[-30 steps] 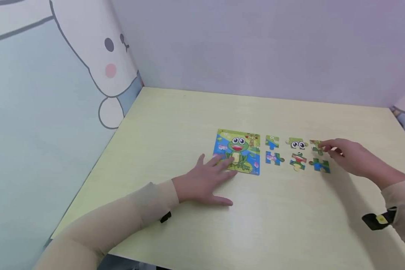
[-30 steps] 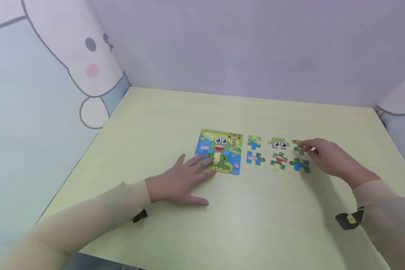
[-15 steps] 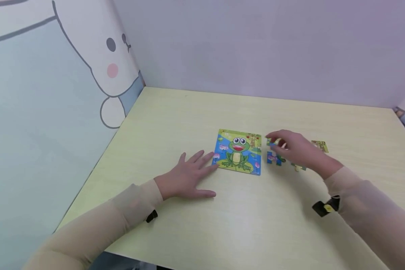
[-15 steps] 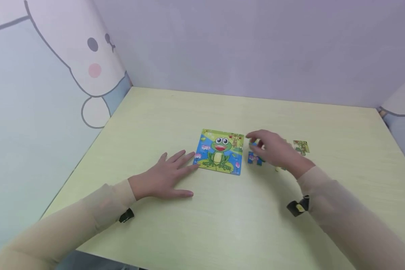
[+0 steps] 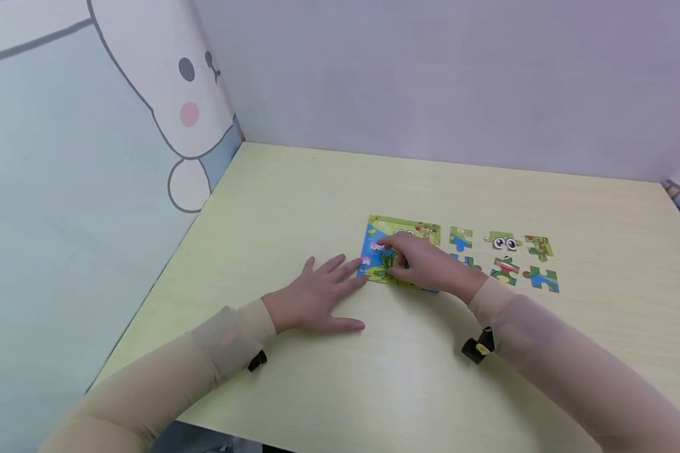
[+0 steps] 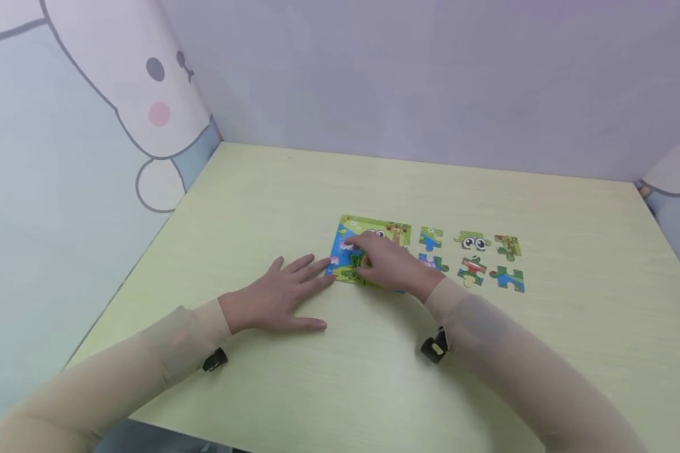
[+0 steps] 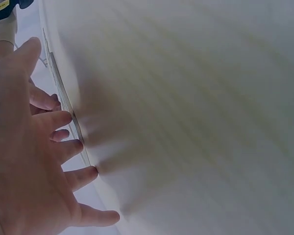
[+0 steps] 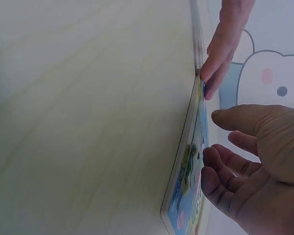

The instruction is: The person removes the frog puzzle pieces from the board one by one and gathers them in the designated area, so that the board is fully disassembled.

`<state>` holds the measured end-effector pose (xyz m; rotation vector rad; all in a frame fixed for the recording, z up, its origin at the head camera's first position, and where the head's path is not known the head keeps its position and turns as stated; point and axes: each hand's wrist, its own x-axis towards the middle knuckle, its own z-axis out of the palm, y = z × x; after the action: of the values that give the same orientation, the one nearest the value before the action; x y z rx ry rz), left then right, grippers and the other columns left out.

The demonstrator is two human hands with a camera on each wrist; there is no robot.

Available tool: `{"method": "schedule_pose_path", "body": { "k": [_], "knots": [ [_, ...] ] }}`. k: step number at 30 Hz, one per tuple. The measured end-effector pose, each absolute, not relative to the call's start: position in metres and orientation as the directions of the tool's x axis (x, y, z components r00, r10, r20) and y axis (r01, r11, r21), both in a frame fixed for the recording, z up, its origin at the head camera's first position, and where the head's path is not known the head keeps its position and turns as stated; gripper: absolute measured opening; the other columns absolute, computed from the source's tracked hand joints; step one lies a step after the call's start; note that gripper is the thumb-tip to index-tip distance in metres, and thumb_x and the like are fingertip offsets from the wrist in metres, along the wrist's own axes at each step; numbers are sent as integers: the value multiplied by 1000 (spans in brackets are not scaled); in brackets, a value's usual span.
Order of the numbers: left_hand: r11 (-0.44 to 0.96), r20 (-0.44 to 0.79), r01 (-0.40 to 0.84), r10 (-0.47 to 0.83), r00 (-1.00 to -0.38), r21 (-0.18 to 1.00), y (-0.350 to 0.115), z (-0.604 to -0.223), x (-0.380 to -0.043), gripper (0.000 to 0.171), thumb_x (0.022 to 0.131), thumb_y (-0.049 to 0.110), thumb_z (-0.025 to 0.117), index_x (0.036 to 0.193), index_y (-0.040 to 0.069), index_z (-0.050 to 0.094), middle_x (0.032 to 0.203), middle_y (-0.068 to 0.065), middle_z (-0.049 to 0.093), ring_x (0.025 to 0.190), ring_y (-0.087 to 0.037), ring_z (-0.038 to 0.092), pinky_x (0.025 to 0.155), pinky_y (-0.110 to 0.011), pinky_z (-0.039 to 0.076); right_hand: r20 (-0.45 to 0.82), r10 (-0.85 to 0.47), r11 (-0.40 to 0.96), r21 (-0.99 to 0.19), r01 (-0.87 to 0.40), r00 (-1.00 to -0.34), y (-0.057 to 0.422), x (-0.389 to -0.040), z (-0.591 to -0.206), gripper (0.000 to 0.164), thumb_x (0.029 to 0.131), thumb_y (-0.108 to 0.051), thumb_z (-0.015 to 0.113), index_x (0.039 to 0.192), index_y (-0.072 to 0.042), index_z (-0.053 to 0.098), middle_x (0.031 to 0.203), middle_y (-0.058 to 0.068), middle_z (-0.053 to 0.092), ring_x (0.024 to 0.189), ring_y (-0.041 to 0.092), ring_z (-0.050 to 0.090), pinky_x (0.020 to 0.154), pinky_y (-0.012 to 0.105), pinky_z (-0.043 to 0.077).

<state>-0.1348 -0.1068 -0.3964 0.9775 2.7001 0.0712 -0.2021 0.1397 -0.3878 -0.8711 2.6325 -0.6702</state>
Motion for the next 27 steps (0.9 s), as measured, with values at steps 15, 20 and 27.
{"method": "schedule_pose_path", "body": {
  "k": [15, 20, 27],
  "knots": [
    [773, -248, 618, 633, -733, 147, -105, -397, -136, 87, 85, 81, 39, 155, 32, 25, 166, 2, 14, 152, -32, 16, 105, -73, 27, -198, -619, 755, -415, -507, -760, 126, -205, -388, 63, 91, -23, 68, 148, -17, 41, 143, 9, 48, 79, 15, 54, 82, 38, 48],
    [772, -246, 618, 634, -734, 146, -104, -397, -136, 87, 84, 81, 39, 155, 32, 26, 166, 2, 14, 152, -32, 16, 104, -73, 28, -249, -628, 752, -437, -493, -737, 124, -208, -384, 63, 91, -19, 67, 148, -18, 41, 146, 9, 44, 81, 17, 54, 80, 34, 48],
    [775, -247, 614, 631, -736, 150, -104, -397, -136, 86, 84, 80, 41, 154, 31, 27, 166, 2, 14, 152, -32, 16, 103, -74, 28, -274, -633, 745, -469, -474, -724, 124, -212, -384, 62, 91, -19, 67, 147, -20, 41, 145, 9, 41, 103, 22, 55, 93, 42, 49]
  ]
}}
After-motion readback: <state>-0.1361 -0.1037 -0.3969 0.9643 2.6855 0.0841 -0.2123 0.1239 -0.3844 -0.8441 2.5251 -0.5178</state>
